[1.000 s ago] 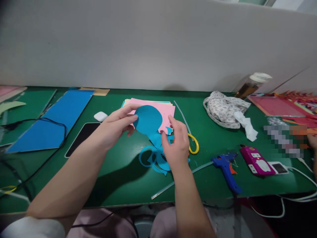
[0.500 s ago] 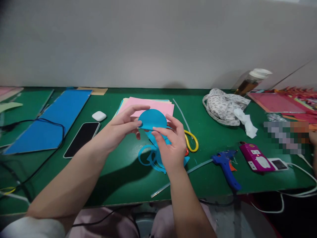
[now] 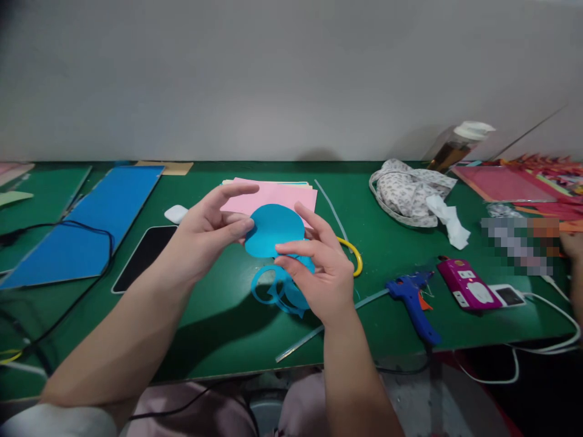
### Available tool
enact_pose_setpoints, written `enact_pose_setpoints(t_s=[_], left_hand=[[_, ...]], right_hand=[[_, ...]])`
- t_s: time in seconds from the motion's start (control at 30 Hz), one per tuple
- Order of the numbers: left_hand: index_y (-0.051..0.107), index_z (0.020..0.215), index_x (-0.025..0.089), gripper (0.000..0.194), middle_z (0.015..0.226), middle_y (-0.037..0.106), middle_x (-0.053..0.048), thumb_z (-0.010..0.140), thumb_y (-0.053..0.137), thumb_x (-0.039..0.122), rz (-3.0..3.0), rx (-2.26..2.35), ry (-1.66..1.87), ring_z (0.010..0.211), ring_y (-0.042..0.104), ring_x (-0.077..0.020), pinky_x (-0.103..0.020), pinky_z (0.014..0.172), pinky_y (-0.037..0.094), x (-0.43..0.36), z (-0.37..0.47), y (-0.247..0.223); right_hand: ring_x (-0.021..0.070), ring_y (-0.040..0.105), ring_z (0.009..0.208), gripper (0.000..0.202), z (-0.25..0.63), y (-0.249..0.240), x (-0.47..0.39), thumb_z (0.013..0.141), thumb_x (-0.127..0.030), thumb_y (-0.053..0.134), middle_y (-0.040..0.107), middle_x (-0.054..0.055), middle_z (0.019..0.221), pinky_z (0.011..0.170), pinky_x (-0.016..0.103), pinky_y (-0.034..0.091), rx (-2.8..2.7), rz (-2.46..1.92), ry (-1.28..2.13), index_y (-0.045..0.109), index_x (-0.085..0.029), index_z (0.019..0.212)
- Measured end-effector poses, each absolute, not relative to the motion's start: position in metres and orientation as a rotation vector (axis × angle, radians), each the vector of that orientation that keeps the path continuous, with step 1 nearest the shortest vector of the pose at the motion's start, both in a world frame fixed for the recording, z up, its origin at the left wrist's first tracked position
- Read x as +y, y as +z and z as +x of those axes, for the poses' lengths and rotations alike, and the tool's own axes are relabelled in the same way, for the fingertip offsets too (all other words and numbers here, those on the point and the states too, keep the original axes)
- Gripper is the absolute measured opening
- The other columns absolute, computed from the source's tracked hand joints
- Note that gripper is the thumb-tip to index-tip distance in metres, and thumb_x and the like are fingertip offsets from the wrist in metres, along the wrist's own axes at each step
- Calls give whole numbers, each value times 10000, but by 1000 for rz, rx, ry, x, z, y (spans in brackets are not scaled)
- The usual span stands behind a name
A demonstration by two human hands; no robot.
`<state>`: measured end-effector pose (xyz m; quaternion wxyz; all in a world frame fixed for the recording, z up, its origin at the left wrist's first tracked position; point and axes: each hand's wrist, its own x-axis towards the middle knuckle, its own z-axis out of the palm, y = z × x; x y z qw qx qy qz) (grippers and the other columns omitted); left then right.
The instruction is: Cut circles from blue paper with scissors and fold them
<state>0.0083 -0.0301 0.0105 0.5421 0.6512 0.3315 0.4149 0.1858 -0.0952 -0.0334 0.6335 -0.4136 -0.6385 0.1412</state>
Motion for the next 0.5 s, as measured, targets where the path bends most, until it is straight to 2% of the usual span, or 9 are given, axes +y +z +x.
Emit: enact_pose_setpoints(t_s=[0.1,0.2,0.33,0.4,0.5], left_hand=[[549,1221,248,406,599,597,55,824,629,230,1557,807,1009,568,580,-95,-192,557,466,-34,6,14],[563,1216,244,393,584,598,53,828,630,239,1551,789,1039,568,587,-99,-195,562,475,-37,6,16],[590,1195,239,359,631,618,33,839,623,265,1530,765,1090,594,597,-107,-203,574,494,-42,8,17],[602,1181,240,340,646,615,30,843,620,267,1501,769,1111,606,594,-102,-196,579,497,-44,10,16],[615,1167,254,323,630,595,40,844,621,255,1448,751,1108,598,570,-85,-178,588,498,-46,11,15]], right_hand=[[263,518,1278,145,188,-31,-97,799,-188,694,562,28,1374,970,433,519,-1474,-973,270,710,-263,923],[258,535,1254,235,188,-28,-101,809,-135,646,543,23,1378,961,442,529,-1474,-988,245,688,-282,988],[277,461,1316,401,183,-23,-107,789,-73,624,427,1,1456,1029,490,476,-1539,-1070,81,658,-327,1098],[305,397,1359,401,180,-21,-108,789,-83,632,389,-4,1473,1071,525,426,-1595,-1139,-60,665,-333,1101],[314,418,1340,310,176,-22,-108,807,-94,625,416,-9,1445,1057,534,437,-1632,-1158,-179,706,-323,1000]])
